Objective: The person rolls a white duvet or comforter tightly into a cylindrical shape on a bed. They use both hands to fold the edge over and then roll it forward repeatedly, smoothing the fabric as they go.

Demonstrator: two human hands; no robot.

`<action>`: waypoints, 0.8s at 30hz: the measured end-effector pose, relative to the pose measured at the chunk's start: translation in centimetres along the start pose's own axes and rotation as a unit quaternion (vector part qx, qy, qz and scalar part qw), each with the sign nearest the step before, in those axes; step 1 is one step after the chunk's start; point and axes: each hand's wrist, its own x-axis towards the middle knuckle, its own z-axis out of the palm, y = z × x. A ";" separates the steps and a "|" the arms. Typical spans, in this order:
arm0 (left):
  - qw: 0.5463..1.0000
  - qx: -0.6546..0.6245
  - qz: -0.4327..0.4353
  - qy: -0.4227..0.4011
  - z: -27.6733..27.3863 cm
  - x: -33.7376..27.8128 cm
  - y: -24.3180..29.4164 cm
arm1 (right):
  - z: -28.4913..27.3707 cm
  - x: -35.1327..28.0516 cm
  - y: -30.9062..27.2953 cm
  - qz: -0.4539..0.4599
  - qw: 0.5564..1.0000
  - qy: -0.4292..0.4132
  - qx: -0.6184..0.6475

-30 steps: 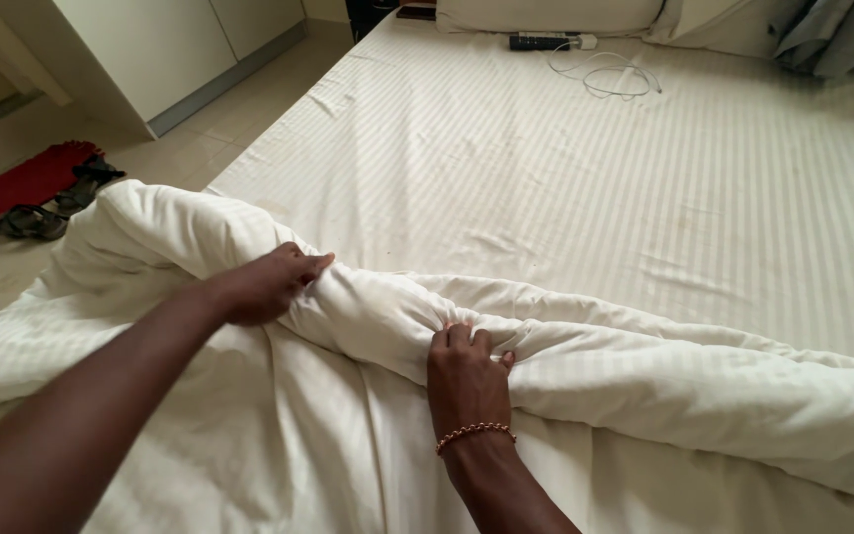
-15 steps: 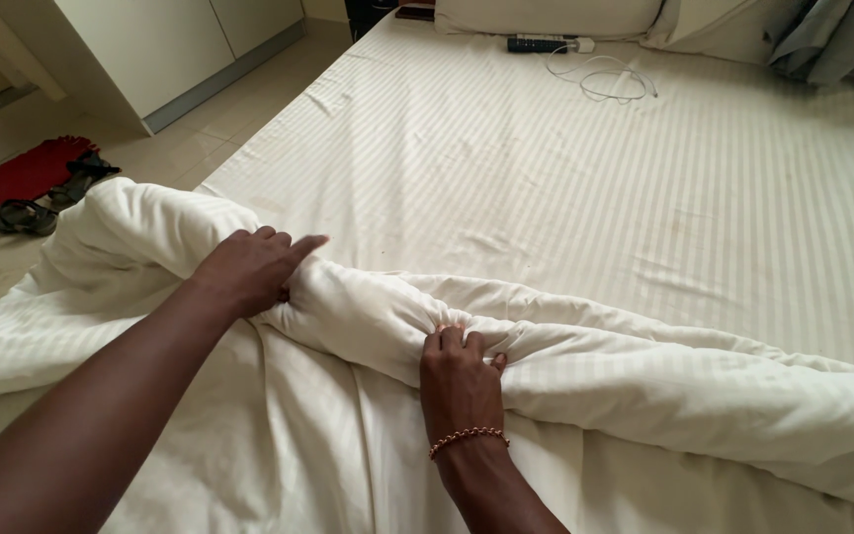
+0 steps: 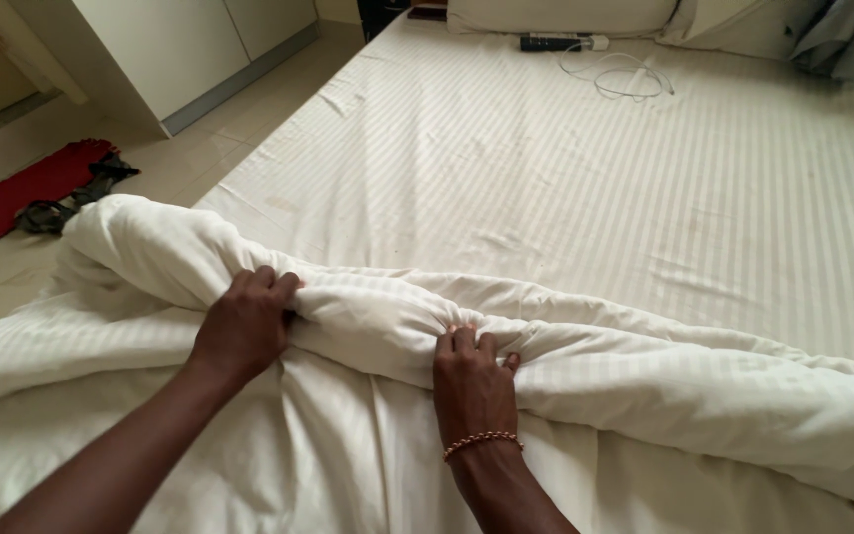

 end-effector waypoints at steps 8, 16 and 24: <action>0.956 -0.196 -0.011 -0.220 -3.4 3.1 -2.7 | -0.9 0.3 -0.4 0.026 1.000 -0.006 0.008; 0.992 0.006 0.127 -0.004 0.6 2.6 -2.6 | -3.8 0.9 -0.7 0.023 0.997 -0.053 0.041; 0.990 -0.028 0.032 -0.136 -0.2 2.5 -1.6 | -1.7 1.4 -2.6 -0.032 0.999 -0.001 0.002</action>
